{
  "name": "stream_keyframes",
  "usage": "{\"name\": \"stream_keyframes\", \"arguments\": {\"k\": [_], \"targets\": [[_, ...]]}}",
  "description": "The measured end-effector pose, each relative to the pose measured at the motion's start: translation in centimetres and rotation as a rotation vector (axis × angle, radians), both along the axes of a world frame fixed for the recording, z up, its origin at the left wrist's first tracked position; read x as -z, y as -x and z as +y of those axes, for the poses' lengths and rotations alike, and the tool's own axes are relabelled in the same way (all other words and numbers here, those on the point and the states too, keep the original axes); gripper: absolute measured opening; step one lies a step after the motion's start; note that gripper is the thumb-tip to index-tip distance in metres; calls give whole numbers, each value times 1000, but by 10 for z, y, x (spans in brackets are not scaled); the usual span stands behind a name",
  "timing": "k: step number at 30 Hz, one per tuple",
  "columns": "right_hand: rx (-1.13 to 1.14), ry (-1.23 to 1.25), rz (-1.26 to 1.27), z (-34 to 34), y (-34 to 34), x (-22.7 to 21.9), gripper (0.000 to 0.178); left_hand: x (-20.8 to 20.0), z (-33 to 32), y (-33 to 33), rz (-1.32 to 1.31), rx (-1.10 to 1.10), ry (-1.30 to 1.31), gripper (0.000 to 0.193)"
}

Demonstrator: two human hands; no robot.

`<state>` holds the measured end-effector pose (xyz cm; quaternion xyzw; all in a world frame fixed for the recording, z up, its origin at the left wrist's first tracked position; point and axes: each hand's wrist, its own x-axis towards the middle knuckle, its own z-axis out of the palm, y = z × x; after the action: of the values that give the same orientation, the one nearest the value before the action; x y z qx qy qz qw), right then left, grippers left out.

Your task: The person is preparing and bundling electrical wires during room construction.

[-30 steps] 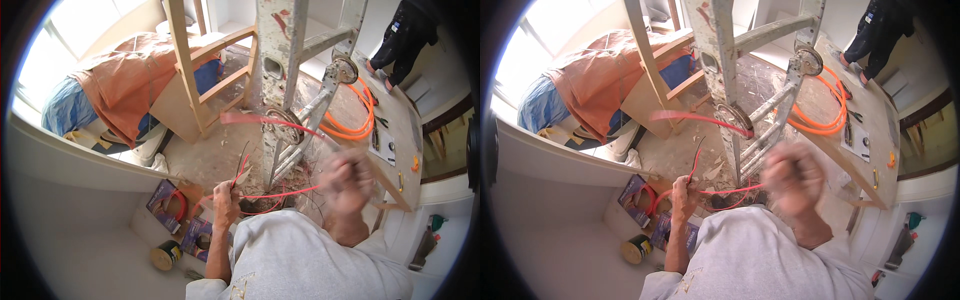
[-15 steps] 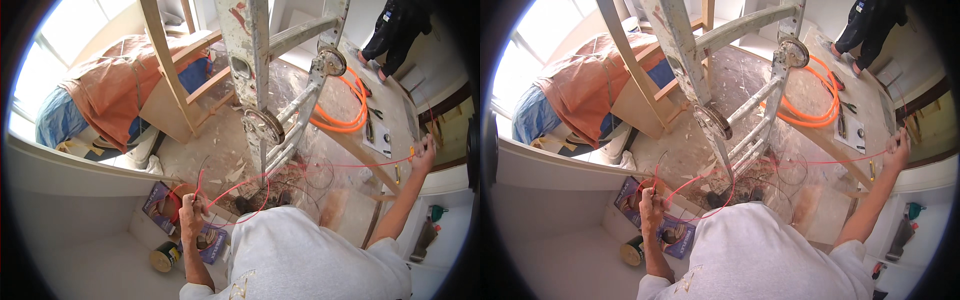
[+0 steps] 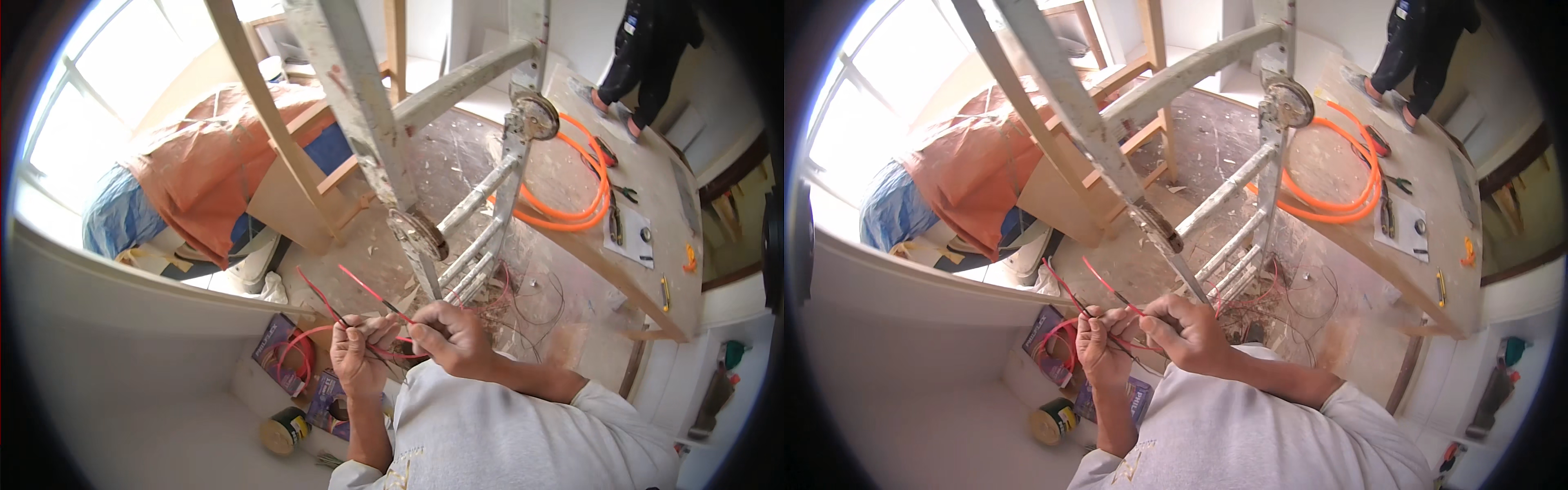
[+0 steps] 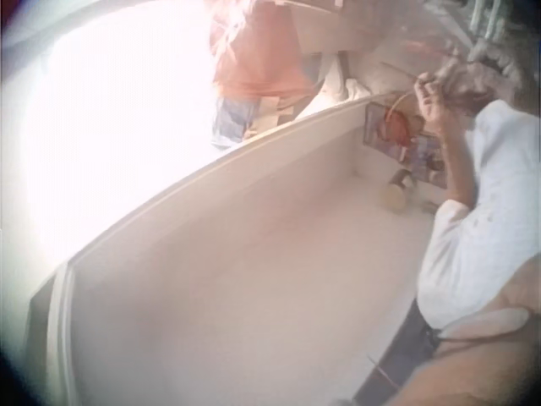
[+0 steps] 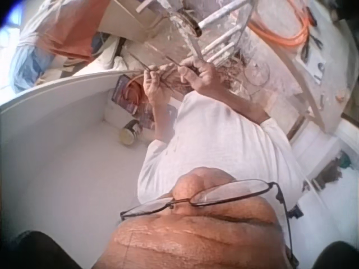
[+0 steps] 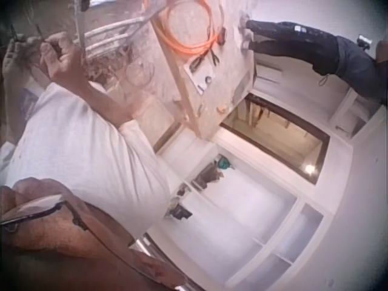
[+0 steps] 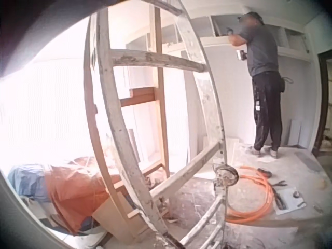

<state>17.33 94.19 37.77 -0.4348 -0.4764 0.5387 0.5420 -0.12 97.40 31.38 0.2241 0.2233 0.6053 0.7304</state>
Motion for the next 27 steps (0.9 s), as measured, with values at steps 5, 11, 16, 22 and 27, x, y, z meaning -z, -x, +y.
{"name": "stream_keyframes", "arguments": {"k": [5, 11, 16, 22, 27], "targets": [[-81, -4, -43, 27, 30, 1, 18, 16, -19, -6, 62, -110, -12, 15], [-165, -222, -193, 47, 53, 15, 7, 6, -31, -15, 122, -372, 74, 17], [-180, -272, -324, 58, 60, 16, 8, 0, -36, -14, 194, -428, 67, 20], [-269, -464, -395, 66, 69, 15, 10, 5, -39, -11, 340, -530, 28, 20], [-310, -477, -361, 69, 72, 16, 16, -2, -37, -2, 376, -533, -31, 19]]}}
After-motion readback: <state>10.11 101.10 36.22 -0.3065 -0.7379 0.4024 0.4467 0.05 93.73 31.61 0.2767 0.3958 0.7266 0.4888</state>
